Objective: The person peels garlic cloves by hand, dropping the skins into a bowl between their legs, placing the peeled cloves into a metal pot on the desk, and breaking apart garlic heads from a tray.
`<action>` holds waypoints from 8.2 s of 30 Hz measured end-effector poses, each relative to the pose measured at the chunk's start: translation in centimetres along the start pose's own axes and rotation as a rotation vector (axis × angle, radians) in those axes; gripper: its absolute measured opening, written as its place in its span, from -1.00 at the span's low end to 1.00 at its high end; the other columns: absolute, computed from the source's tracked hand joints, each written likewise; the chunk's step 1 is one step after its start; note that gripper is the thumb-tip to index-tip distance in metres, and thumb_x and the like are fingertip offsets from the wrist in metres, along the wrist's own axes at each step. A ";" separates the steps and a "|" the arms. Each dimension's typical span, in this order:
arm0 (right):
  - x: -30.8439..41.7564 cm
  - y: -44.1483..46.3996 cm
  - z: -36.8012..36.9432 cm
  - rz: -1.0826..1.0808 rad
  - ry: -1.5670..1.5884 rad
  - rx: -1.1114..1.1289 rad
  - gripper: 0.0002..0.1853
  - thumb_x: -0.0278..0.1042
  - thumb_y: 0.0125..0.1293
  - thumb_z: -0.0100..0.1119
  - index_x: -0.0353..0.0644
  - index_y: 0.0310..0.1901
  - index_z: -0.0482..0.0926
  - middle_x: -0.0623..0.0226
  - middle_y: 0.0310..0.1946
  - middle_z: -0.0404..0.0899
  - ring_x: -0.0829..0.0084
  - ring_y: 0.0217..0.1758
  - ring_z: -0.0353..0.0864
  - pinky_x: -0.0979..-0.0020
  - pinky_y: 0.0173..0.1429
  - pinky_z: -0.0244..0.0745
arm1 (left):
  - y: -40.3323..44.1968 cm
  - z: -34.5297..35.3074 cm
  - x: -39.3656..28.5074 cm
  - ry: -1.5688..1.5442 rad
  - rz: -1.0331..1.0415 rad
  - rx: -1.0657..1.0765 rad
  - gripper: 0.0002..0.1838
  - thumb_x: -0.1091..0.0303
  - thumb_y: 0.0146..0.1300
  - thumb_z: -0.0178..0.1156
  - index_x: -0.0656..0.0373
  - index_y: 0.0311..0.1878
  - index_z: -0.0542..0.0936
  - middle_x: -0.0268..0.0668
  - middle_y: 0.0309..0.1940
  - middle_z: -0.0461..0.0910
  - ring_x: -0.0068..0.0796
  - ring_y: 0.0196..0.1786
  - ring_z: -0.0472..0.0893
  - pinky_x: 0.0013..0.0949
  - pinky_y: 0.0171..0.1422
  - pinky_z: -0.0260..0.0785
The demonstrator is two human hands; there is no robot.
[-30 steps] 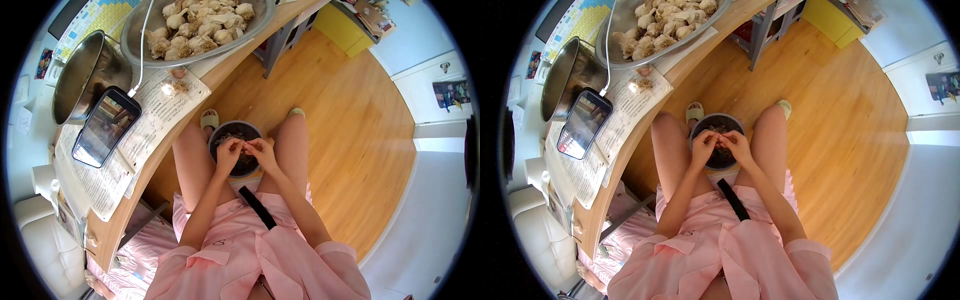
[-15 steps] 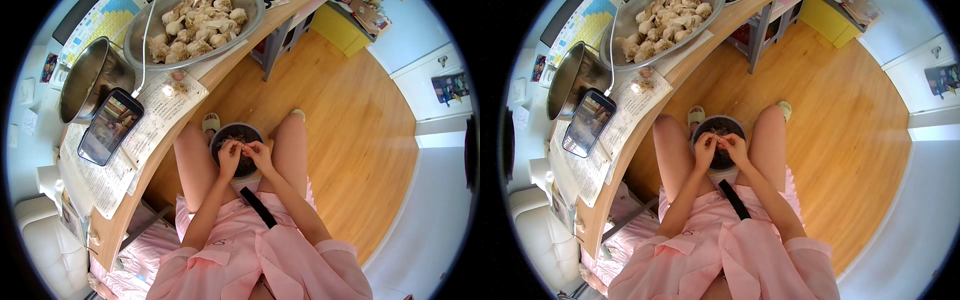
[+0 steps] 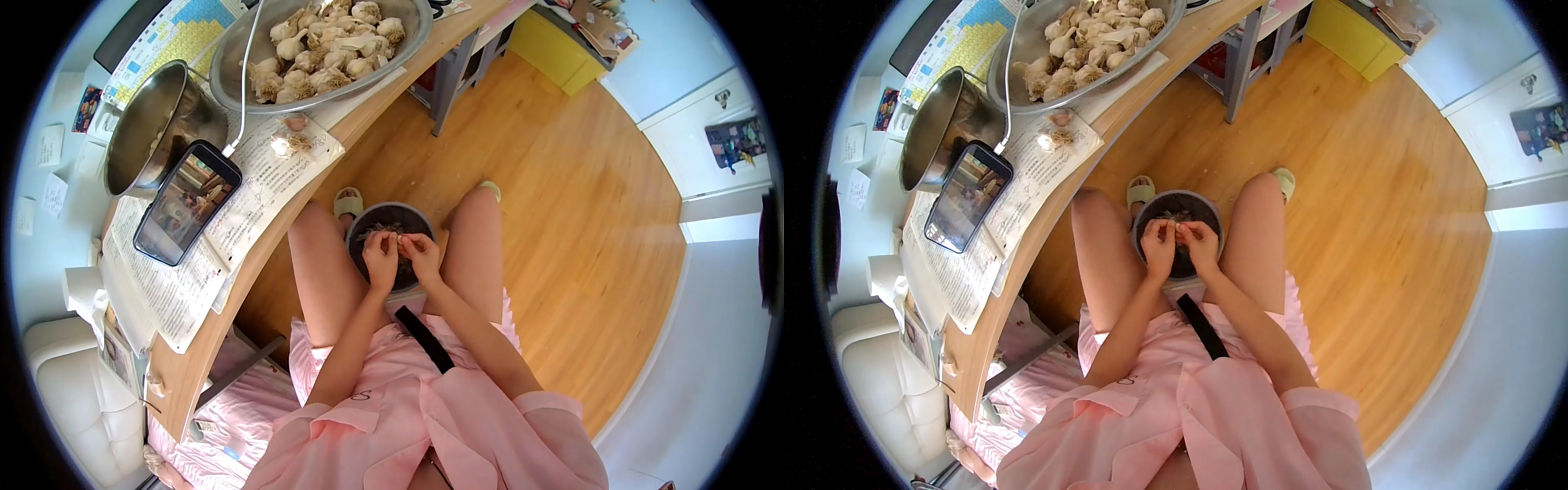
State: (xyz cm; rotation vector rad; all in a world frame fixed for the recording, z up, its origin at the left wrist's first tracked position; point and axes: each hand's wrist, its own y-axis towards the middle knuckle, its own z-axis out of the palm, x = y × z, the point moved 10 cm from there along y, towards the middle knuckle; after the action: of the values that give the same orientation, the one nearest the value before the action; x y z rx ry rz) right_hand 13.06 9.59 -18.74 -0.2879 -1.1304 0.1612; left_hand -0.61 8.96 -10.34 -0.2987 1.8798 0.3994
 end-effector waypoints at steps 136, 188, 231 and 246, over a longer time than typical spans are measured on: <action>10.8 -7.4 6.6 0.244 0.283 0.352 -0.84 -0.22 0.39 0.04 -0.11 -0.20 0.40 0.47 -0.51 0.41 0.63 -0.48 0.37 0.58 -0.36 0.30 | -1.0 -0.8 -12.0 -0.083 0.217 0.380 -0.70 0.38 0.39 -0.08 0.28 -0.50 0.37 -0.22 -0.70 0.39 -0.47 -0.66 0.42 -0.39 -0.55 0.27; 19.4 -7.6 6.2 -0.384 -0.412 0.153 -0.77 -0.61 0.19 0.19 -0.31 -0.09 0.60 0.26 -0.23 0.59 0.49 -0.16 0.62 0.54 -0.07 0.53 | 0.8 -2.8 -13.3 -0.362 0.045 0.421 -0.80 0.59 0.16 0.22 0.27 -0.13 0.62 -0.32 -0.25 0.50 -0.59 -0.28 0.57 -0.60 -0.24 0.49; 13.9 -6.2 5.7 0.175 0.258 0.307 -0.69 -0.41 0.35 0.06 -0.27 0.10 0.42 0.29 -0.18 0.56 0.47 -0.14 0.59 0.41 0.07 0.51 | 1.8 0.9 4.2 0.416 -0.041 0.336 -0.83 0.40 -0.04 0.34 0.22 -0.40 0.57 -0.15 -0.37 0.57 -0.15 -0.34 0.58 -0.20 -0.25 0.41; 15.3 -9.2 8.9 0.386 0.905 0.524 -0.75 -0.19 0.39 -0.01 -0.12 -0.01 0.40 0.29 -0.21 0.55 0.51 -0.17 0.61 0.34 0.09 0.55 | 1.3 0.5 3.1 0.606 -0.123 0.458 -0.83 0.37 0.03 0.31 0.18 -0.38 0.52 -0.14 -0.40 0.60 -0.10 -0.26 0.59 -0.14 -0.21 0.43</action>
State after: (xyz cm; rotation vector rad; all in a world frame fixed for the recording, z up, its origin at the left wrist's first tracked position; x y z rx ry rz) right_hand 11.28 6.24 0.86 -0.0785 -0.1048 0.5918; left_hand -1.72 10.27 -13.27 -0.2354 2.4572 -0.2419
